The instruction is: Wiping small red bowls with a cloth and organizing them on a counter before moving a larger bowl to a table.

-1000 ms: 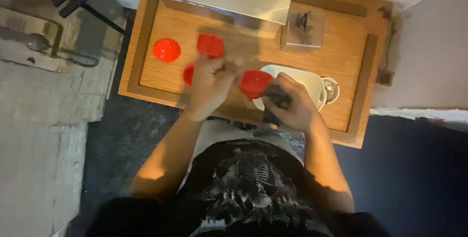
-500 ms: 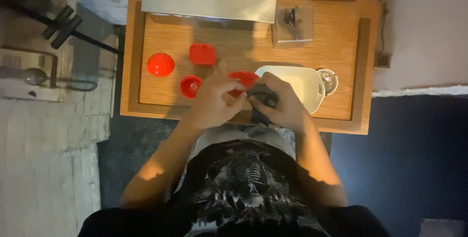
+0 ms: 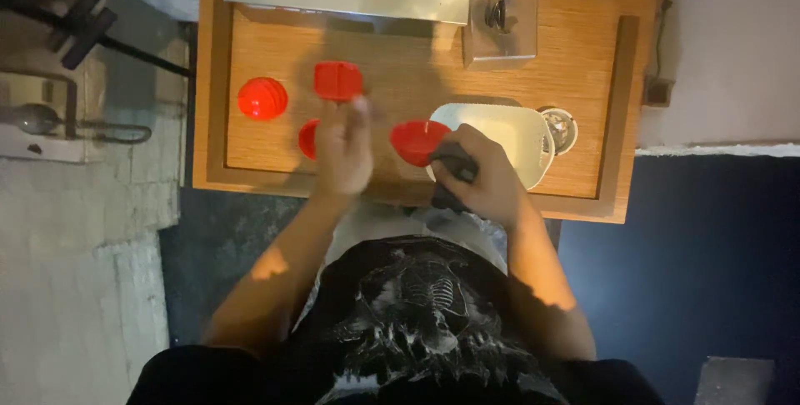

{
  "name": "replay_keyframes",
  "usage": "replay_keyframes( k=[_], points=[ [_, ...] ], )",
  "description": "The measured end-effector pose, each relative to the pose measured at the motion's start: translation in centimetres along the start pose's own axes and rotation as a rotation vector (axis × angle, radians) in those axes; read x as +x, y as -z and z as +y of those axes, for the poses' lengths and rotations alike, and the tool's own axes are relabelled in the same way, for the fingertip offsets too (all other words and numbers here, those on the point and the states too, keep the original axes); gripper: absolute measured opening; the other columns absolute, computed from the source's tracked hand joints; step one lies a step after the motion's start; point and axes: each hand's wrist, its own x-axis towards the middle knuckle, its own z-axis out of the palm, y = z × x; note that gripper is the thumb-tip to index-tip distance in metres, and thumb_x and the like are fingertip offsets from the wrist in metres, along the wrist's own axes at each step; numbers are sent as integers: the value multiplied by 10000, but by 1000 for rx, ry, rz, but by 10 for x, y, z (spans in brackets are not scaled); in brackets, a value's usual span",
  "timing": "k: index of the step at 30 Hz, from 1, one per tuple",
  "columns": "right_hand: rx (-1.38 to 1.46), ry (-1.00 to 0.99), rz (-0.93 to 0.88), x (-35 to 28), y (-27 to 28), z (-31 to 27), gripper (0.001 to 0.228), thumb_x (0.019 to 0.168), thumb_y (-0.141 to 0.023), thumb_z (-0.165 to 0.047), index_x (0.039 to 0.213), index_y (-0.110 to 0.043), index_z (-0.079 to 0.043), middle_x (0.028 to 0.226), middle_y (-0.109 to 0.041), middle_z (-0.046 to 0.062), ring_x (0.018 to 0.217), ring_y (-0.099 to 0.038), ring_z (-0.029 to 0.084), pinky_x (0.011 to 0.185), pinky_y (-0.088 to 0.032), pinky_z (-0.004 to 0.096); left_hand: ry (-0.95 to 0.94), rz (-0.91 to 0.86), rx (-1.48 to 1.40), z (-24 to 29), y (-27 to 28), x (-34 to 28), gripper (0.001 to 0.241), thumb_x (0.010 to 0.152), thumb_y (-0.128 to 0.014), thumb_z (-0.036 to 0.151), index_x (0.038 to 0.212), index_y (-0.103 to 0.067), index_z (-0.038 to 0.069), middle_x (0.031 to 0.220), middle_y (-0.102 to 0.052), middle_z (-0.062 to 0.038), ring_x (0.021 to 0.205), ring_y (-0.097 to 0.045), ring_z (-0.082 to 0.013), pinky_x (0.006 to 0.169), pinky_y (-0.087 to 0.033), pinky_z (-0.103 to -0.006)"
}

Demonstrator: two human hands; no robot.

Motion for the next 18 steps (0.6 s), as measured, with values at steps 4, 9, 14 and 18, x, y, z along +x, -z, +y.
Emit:
replay_keyframes(
  k=[4,9,14,18],
  points=[
    [230,-198,-22,-1,-1,9,211,933,-727,-65,1116,-631,-22,887,-651,65,789,-625,133,689,-527,291,-69,-125,-253,-21,4,1,613,1027,-630,268,1575,-386,141,1410,-587,-8,1307,-544,-148,1157,-387,-407],
    [196,-4,23,14,-17,11,259,963,-725,-60,1196,-622,-10,979,-621,93,919,-611,141,811,-537,296,394,-429,-828,-51,-2,-22,638,1004,-564,507,1512,-422,148,1442,-545,-81,1242,-582,-230,970,-522,-434],
    [106,111,-238,31,-31,10,461,917,-774,-100,1311,-548,-17,1112,-663,91,1066,-668,190,933,-534,335,455,-368,-1030,-51,7,-9,670,1038,-551,565,1493,-450,85,1395,-584,-158,1155,-625,-314,1001,-510,-507],
    [283,31,-244,36,-42,27,615,863,-879,-126,1282,-440,-30,1218,-580,103,1190,-600,244,1023,-496,346,323,-219,-937,-79,40,6,667,1067,-532,554,1508,-448,60,1453,-566,-151,1309,-611,-329,1167,-502,-527]
  ],
)
